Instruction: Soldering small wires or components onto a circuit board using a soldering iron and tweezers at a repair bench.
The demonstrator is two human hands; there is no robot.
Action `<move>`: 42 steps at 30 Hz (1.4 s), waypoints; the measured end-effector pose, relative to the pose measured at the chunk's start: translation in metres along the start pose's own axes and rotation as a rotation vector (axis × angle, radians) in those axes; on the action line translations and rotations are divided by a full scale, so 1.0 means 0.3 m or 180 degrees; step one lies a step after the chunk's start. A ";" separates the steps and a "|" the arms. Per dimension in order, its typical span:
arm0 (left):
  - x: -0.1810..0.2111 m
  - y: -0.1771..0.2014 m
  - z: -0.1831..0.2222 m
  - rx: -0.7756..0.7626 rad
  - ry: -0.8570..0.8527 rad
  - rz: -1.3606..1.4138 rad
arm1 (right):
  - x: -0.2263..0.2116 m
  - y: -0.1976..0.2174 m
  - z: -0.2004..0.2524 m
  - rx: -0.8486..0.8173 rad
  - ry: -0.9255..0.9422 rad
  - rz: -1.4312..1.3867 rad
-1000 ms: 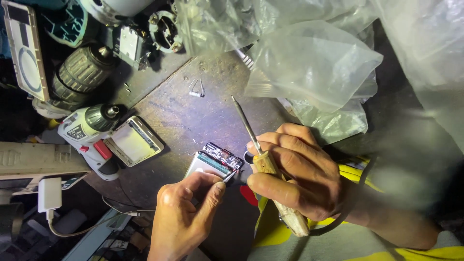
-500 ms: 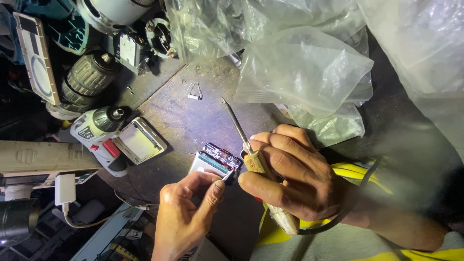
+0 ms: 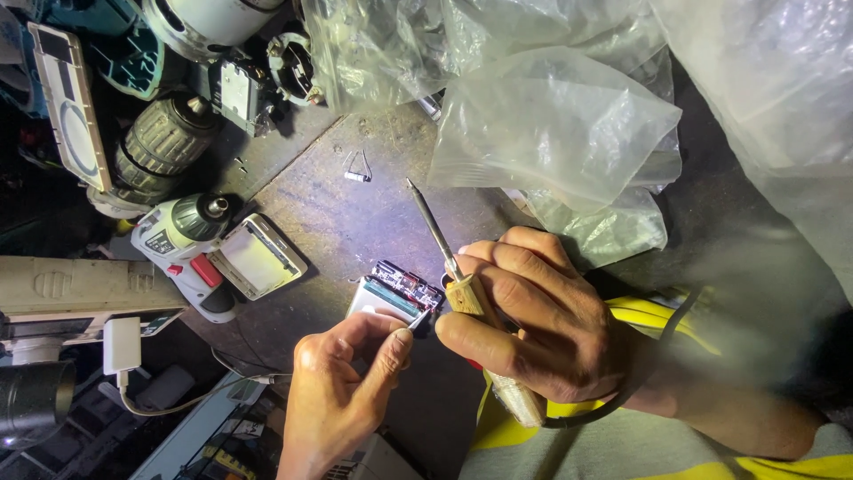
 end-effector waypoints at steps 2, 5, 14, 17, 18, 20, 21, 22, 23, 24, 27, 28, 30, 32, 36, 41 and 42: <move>0.002 0.002 0.000 0.0005 0.0016 -0.0022 | -0.001 0.000 -0.002 0.0009 0.0005 0.0020; -0.001 0.004 0.001 0.0004 0.0081 -0.0054 | -0.001 -0.005 0.002 0.0044 0.0012 0.0043; -0.007 -0.001 -0.001 -0.0021 0.0151 -0.0008 | -0.001 -0.004 0.001 0.0019 0.0008 0.0046; -0.010 0.001 0.001 -0.0011 0.0163 0.0008 | -0.003 -0.005 -0.002 0.0061 -0.0010 0.0038; -0.010 0.001 0.001 -0.0003 0.0149 -0.0031 | -0.002 -0.004 -0.002 0.0084 -0.0018 0.0038; -0.013 -0.001 0.001 -0.0009 0.0167 -0.0004 | -0.002 -0.002 -0.004 0.0071 -0.0014 0.0029; -0.015 -0.001 0.002 -0.0010 0.0185 0.0020 | -0.002 -0.001 -0.005 0.0062 -0.0006 0.0018; -0.014 0.000 0.001 -0.0009 0.0186 0.0019 | -0.003 -0.002 -0.003 0.0063 -0.0005 0.0017; -0.014 0.001 0.001 -0.0006 0.0219 -0.0015 | -0.003 -0.004 -0.002 0.0069 -0.0015 0.0027; -0.014 0.002 0.001 -0.0004 0.0252 -0.0049 | -0.003 -0.005 0.000 0.0074 -0.0025 0.0036; -0.010 0.001 0.000 -0.0003 0.0205 -0.0049 | 0.001 -0.004 0.005 -0.0036 0.0015 -0.0031; -0.007 0.000 -0.001 -0.0008 0.0204 -0.0050 | 0.001 -0.004 0.007 -0.0035 0.0011 -0.0029; -0.001 0.000 -0.002 -0.0036 0.0214 0.0070 | 0.001 -0.005 0.006 -0.0030 0.0026 0.0016; -0.011 0.000 -0.001 -0.0031 0.0235 0.0088 | 0.000 -0.004 0.003 -0.0030 0.0041 0.0022; -0.025 0.000 -0.002 -0.0041 0.0293 -0.0017 | 0.001 -0.001 0.003 -0.0020 0.0009 -0.0034; -0.018 -0.001 -0.002 -0.0050 0.0281 0.0060 | -0.001 0.000 -0.002 -0.0007 0.0013 0.0018; -0.017 -0.001 -0.002 -0.0058 0.0282 0.0109 | -0.001 0.001 -0.003 -0.0003 0.0019 0.0034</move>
Point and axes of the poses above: each hand's wrist, its own z-axis away from the middle knuckle, its own y-axis out of the back of the hand, x = y × z, the point moved 7 cm from there along -z, towards the middle knuckle, and after that the axes turned 10 degrees about -x, right-handed, at the moved point
